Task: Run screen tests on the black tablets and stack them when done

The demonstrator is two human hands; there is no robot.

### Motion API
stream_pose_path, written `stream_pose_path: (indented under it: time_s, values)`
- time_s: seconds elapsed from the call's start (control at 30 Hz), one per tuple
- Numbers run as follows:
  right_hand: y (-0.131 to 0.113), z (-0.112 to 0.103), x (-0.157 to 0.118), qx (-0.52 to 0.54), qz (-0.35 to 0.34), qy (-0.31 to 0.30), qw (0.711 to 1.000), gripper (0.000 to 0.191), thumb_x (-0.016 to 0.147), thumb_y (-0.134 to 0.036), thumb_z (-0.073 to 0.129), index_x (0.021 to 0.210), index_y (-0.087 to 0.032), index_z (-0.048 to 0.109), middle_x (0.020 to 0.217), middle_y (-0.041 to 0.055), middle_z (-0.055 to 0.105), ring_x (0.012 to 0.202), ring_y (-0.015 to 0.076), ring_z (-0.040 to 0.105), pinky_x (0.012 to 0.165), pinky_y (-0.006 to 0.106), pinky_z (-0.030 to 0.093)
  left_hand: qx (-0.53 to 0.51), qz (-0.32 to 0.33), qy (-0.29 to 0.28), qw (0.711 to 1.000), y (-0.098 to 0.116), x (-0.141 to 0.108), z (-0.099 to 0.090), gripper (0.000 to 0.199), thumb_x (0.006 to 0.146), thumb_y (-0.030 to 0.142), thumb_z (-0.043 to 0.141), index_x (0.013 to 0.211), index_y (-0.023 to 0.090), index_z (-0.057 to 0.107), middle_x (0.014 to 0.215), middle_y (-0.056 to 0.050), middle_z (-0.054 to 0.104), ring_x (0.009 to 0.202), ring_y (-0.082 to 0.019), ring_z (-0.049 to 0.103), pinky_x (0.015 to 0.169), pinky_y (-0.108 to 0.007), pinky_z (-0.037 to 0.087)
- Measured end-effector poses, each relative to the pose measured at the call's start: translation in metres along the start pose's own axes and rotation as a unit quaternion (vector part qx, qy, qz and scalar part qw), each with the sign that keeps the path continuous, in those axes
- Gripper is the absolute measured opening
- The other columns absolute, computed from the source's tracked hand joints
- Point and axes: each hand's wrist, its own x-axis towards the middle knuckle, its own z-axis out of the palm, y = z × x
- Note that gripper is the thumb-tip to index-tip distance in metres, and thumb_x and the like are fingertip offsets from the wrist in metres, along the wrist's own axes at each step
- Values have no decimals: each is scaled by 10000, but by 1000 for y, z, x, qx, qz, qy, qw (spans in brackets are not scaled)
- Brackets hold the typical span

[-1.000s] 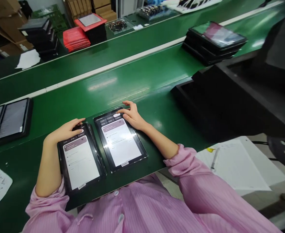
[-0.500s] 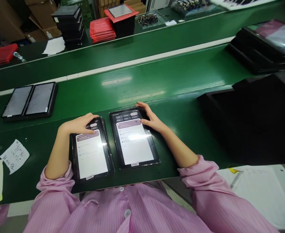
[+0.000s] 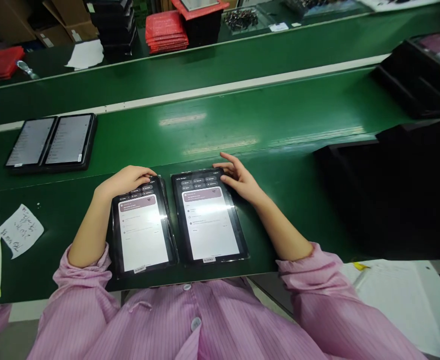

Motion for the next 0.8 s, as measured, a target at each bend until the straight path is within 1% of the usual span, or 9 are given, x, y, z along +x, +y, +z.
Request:
stream_pose_path:
  time_s: [0.07, 0.17, 0.23, 0.3, 0.4, 0.47, 0.6, 0.7, 0.8]
  values:
    - [1, 2, 3, 55, 31, 51, 997, 720, 860, -620, 680, 1485, -338, 460, 1273, 84, 710, 1217, 298, 649, 1142, 535, 430, -14, -17, -6, 1000, -2, -2, -3, 522, 1016, 543, 369, 1350, 225, 613, 1259, -72, 722, 1131, -261, 679, 982, -390, 512]
    - [1, 2, 4, 68, 40, 64, 995, 659, 847, -627, 689, 1419, -346, 523, 1302, 71, 701, 1262, 297, 620, 1153, 532, 416, -14, -25, -37, 999, -1, -10, -3, 727, 947, 662, 470, 1527, 225, 426, 1379, -105, 664, 1254, -294, 630, 1051, -411, 486]
    - [1, 1, 1, 50, 31, 55, 997, 684, 822, -622, 722, 1415, -344, 525, 1360, 77, 656, 1326, 296, 565, 1173, 519, 391, 14, -15, -61, 998, 1, -17, -1, 938, 868, 713, 565, 1604, 207, 279, 1555, -148, 505, 1403, -330, 510, 1137, -432, 417]
    - [3, 2, -6, 26, 30, 48, 998, 757, 780, -603, 774, 1437, -341, 505, 1388, 83, 611, 1340, 297, 535, 1163, 499, 399, 42, 12, -77, 996, 3, -23, 3, 1151, 791, 738, 645, 1645, 180, 112, 1677, -184, 288, 1511, -361, 356, 1201, -441, 336]
    - [8, 5, -27, -2, 42, 51, 998, 878, 727, -582, 822, 1485, -333, 454, 1333, 85, 586, 1231, 289, 574, 1086, 475, 463, 72, 63, -78, 992, 6, -31, 13, 1356, 700, 768, 712, 1644, 168, -53, 1721, -210, 71, 1574, -410, 151, 1246, -477, 232]
    - [11, 10, -44, -16, 43, 59, 997, 901, 733, -574, 816, 1507, -332, 424, 1301, 83, 578, 1169, 279, 586, 1039, 462, 487, 93, 75, -74, 990, 8, -34, 19, 1382, 690, 766, 724, 1639, 182, -93, 1720, -222, 41, 1573, -445, 92, 1247, -528, 193]
    - [11, 19, -67, -39, 38, 72, 996, 837, 794, -549, 768, 1517, -339, 401, 1313, 85, 556, 1193, 281, 562, 1007, 445, 496, 120, 64, -76, 988, 15, -33, 28, 1391, 683, 716, 752, 1630, 197, -125, 1700, -251, 84, 1554, -484, 127, 1214, -579, 223]
    - [10, 20, -69, -43, 35, 72, 996, 892, 755, -524, 807, 1520, -333, 388, 1299, 87, 557, 1183, 283, 568, 1003, 445, 503, 141, 27, -67, 987, 17, -31, 31, 1418, 638, 662, 801, 1635, 172, -80, 1673, -294, 119, 1526, -534, 154, 1190, -631, 214]
    - [8, 17, -66, -15, 43, 79, 996, 896, 727, -504, 839, 1496, -341, 410, 1268, 81, 586, 1150, 270, 597, 1031, 454, 508, 118, 37, -65, 990, 15, -32, 28, 1374, 683, 683, 760, 1633, 185, -99, 1687, -273, 98, 1534, -521, 143, 1199, -610, 211]
